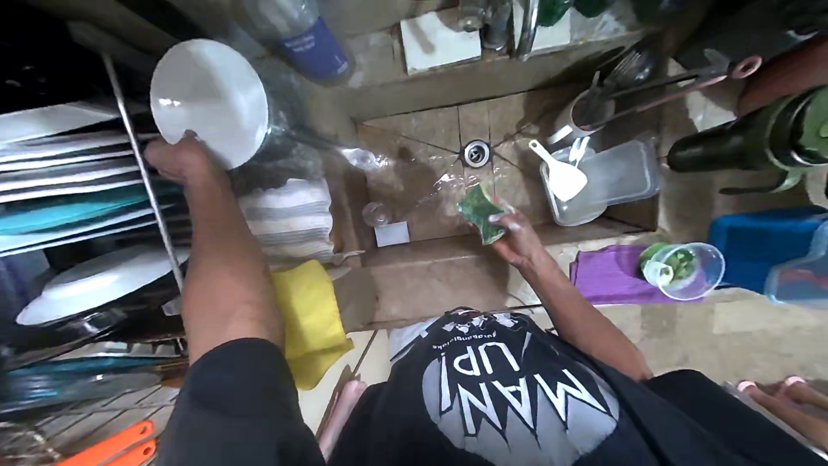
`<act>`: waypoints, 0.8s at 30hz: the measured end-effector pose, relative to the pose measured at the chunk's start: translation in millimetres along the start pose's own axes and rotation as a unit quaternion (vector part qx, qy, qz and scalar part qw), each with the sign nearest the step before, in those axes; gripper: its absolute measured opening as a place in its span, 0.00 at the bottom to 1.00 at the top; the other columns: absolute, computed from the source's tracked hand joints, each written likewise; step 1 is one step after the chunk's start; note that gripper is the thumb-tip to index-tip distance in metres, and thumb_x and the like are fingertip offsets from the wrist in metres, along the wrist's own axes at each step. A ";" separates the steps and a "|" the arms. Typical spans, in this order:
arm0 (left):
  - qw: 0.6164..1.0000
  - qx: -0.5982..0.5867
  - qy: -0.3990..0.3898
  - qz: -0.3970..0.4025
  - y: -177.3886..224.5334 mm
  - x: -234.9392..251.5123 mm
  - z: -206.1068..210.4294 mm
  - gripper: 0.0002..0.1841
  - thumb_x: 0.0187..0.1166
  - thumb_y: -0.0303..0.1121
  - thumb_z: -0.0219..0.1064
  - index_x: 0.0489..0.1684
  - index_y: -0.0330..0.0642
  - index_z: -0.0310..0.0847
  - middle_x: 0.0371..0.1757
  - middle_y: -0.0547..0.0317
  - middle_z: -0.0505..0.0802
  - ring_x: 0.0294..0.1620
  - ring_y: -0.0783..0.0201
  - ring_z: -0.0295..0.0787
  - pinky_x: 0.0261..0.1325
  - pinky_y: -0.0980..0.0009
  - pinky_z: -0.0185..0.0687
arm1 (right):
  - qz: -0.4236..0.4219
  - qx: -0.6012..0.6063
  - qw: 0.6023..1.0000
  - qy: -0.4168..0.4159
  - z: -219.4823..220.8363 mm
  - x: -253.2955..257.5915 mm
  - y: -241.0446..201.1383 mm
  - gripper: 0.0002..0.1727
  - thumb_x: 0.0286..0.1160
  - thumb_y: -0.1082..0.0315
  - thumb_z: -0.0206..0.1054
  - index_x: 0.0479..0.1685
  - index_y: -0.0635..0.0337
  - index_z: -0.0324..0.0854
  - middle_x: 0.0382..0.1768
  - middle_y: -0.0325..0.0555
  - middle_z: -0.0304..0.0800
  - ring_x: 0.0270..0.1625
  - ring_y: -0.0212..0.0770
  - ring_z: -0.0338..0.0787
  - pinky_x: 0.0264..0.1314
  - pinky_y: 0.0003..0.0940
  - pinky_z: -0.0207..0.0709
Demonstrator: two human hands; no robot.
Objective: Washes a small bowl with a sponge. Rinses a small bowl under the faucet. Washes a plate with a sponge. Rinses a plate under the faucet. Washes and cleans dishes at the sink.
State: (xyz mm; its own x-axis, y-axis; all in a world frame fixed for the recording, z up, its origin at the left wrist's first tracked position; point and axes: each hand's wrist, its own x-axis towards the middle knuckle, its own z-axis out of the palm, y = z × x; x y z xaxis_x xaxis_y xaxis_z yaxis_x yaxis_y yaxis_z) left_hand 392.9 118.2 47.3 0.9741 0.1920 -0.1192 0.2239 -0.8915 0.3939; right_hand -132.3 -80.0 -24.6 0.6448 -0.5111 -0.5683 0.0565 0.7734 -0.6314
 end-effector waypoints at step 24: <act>0.967 -0.058 -0.134 0.208 -93.2 -292.0 155.8 0.38 0.73 0.30 0.72 0.87 0.37 0.63 0.86 0.39 0.71 0.87 0.40 0.65 0.88 0.47 0.60 | 0.045 -0.070 0.994 0.077 -15.0 6.9 -17.6 0.31 0.79 0.73 0.59 0.85 0.52 0.65 0.68 0.52 0.83 0.61 0.51 0.89 0.60 0.55 0.87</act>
State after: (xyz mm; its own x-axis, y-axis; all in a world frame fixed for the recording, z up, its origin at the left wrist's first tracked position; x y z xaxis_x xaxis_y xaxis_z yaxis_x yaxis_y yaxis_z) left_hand 82.8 81.3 -96.6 0.9416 -0.2994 -0.1541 -0.1676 -0.8135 0.5568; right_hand -140.3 -102.8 -25.4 0.5178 -0.5014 -0.6931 -0.1097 0.7646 -0.6351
